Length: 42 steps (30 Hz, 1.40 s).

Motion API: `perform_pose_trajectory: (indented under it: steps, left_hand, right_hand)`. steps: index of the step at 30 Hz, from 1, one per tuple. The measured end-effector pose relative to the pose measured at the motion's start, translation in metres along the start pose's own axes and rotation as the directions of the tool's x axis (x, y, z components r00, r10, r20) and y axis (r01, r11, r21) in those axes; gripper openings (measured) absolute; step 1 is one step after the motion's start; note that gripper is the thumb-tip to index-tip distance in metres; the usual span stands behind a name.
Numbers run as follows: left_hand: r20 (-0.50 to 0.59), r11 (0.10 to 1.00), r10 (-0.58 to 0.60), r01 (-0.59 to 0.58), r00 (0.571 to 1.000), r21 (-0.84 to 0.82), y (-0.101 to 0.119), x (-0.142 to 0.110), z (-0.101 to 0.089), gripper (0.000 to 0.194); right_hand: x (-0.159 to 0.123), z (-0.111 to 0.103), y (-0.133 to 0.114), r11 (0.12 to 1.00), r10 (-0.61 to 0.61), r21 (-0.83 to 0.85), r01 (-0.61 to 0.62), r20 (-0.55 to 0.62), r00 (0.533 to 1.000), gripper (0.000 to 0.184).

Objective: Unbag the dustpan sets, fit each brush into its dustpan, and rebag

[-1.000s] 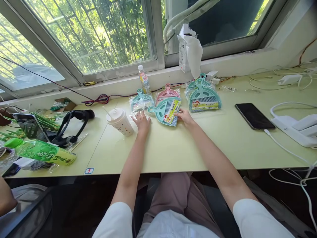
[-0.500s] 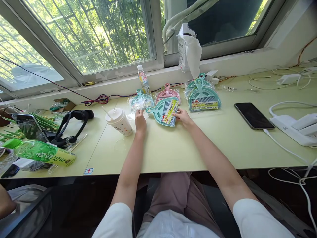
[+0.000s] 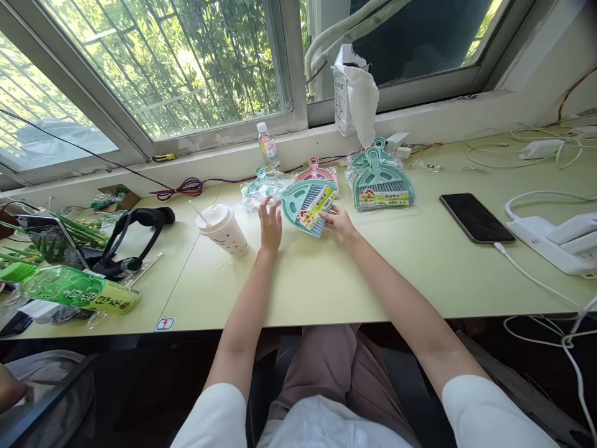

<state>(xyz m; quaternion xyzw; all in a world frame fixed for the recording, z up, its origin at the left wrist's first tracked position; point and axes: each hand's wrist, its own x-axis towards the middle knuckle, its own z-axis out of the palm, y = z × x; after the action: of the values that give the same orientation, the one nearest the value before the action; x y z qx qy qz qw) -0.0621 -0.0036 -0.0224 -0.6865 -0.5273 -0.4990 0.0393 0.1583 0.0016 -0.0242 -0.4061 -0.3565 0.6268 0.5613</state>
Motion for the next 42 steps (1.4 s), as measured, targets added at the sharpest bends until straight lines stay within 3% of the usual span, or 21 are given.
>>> perform_pose_trajectory:
  steps: [2,5,7,9,12,15,24,29,32,35,39,42]
  left_hand:
    - [-0.134,0.987,-0.153,0.159,0.979,0.031,0.011,0.001,-0.001,0.053]
    - [-0.264,0.89,-0.451,0.452,0.853,-0.058,0.023,0.006,-0.002,0.087]
    - [-0.183,0.775,-0.626,0.577,0.758,-0.257,0.023,0.01,-0.003,0.082]
    - [0.037,0.599,-0.709,0.629,0.705,-0.495,0.017,0.015,-0.003,0.069]
    - [0.353,0.327,-0.618,0.637,0.703,-0.698,0.006,0.018,-0.004,0.057]
    - [0.449,0.21,-0.553,0.639,0.702,-0.74,-0.002,0.016,-0.006,0.055]
    - [0.548,0.177,-0.475,0.685,0.689,-0.707,0.01,0.013,-0.013,0.073]
    - [0.671,0.136,-0.335,0.739,0.661,-0.66,0.013,0.01,-0.01,0.081]
    - [0.722,0.114,-0.309,0.778,0.619,-0.617,0.015,0.007,-0.006,0.068]
    - [0.704,0.082,-0.367,0.776,0.607,-0.626,0.015,0.007,-0.001,0.044]
    - [0.699,0.068,-0.389,0.775,0.6,-0.628,0.014,0.005,0.004,0.034]
    - [0.756,0.07,-0.343,0.818,0.557,-0.571,0.016,0.001,0.007,0.028]
  right_hand:
    - [-0.001,0.003,0.003,0.999,0.004,0.045,-0.003,-0.024,1.0,0.019]
    - [-0.003,0.006,0.004,0.997,-0.002,0.083,0.004,-0.024,1.0,0.019]
    - [-0.004,0.008,0.003,0.997,-0.005,0.083,0.006,-0.022,1.0,0.019]
    - [-0.005,0.009,0.002,0.997,-0.01,0.074,0.011,-0.011,1.0,0.021]
    - [-0.005,0.008,0.002,0.998,-0.025,0.056,0.024,0.028,0.999,0.022]
    - [-0.005,0.006,0.002,0.999,-0.028,0.032,0.026,0.061,0.998,0.022]
    - [-0.003,0.002,-0.002,0.999,-0.027,-0.032,0.029,0.063,0.998,0.025]
    - [-0.003,0.004,0.0,0.998,-0.059,0.013,0.059,-0.013,0.998,0.023]
    - [-0.003,0.005,0.001,0.998,-0.065,0.018,0.066,-0.026,0.998,0.021]
    - [-0.005,0.006,0.0,0.998,-0.06,-0.018,0.06,0.01,0.998,0.024]
    - [-0.007,0.009,-0.002,0.996,-0.068,-0.048,0.071,0.056,0.996,0.028]
    - [-0.008,0.012,-0.002,0.996,-0.077,-0.046,0.08,0.06,0.995,0.029]
